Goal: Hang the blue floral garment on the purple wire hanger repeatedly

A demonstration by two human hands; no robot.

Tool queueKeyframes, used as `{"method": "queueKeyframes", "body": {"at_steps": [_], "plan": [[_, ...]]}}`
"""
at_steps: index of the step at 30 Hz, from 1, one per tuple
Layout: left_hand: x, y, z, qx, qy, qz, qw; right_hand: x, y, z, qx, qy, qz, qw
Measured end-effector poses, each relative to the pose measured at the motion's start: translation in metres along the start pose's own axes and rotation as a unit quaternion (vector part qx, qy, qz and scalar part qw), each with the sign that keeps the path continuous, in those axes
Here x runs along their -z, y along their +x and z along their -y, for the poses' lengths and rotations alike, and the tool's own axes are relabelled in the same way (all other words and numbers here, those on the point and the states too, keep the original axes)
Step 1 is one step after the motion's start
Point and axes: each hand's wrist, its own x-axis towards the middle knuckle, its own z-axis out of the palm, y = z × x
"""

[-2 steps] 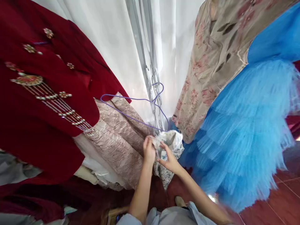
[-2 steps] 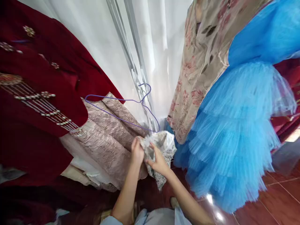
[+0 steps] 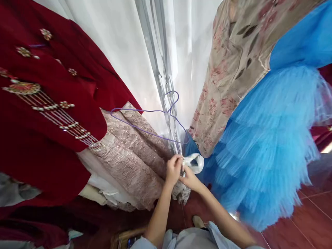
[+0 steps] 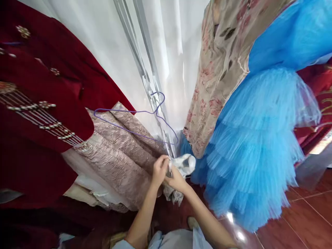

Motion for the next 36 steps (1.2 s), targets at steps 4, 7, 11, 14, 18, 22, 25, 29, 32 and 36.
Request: {"method": "queueKeyframes", "body": {"at_steps": [4,7,11,14,18,22,25,29,32,36], "plan": [[-0.018,-0.021,0.004,-0.032,0.084,0.117,0.989,0.040,-0.013,0.012,-0.036,0.047,0.042,0.997],[-0.022,-0.042,0.018,0.055,0.041,0.205,0.976,0.076,-0.025,0.028,-0.046,0.068,0.117,0.990],[-0.024,-0.075,0.044,0.185,0.033,0.238,0.953,0.126,-0.036,0.043,-0.021,0.005,0.131,0.991],[-0.015,-0.089,0.053,0.187,0.096,0.199,0.957,0.167,-0.039,0.040,0.029,-0.061,0.061,0.996],[0.009,-0.093,0.044,0.146,0.183,0.180,0.955,0.211,-0.043,0.029,0.067,-0.095,-0.050,0.992],[0.037,-0.090,0.018,0.124,0.225,0.089,0.962,0.230,-0.047,0.024,0.056,-0.096,-0.112,0.987],[0.059,-0.082,-0.016,0.085,0.173,0.058,0.979,0.235,-0.049,0.019,0.009,-0.078,-0.137,0.987],[0.081,-0.055,-0.070,-0.061,0.119,0.057,0.989,0.237,-0.050,0.012,-0.051,-0.055,-0.145,0.987],[0.092,-0.017,-0.096,-0.177,0.132,0.000,0.975,0.229,-0.048,0.014,-0.065,-0.048,-0.143,0.986],[0.099,0.049,-0.097,-0.156,0.051,-0.045,0.986,0.207,-0.042,0.021,-0.069,-0.044,-0.145,0.986]]}}
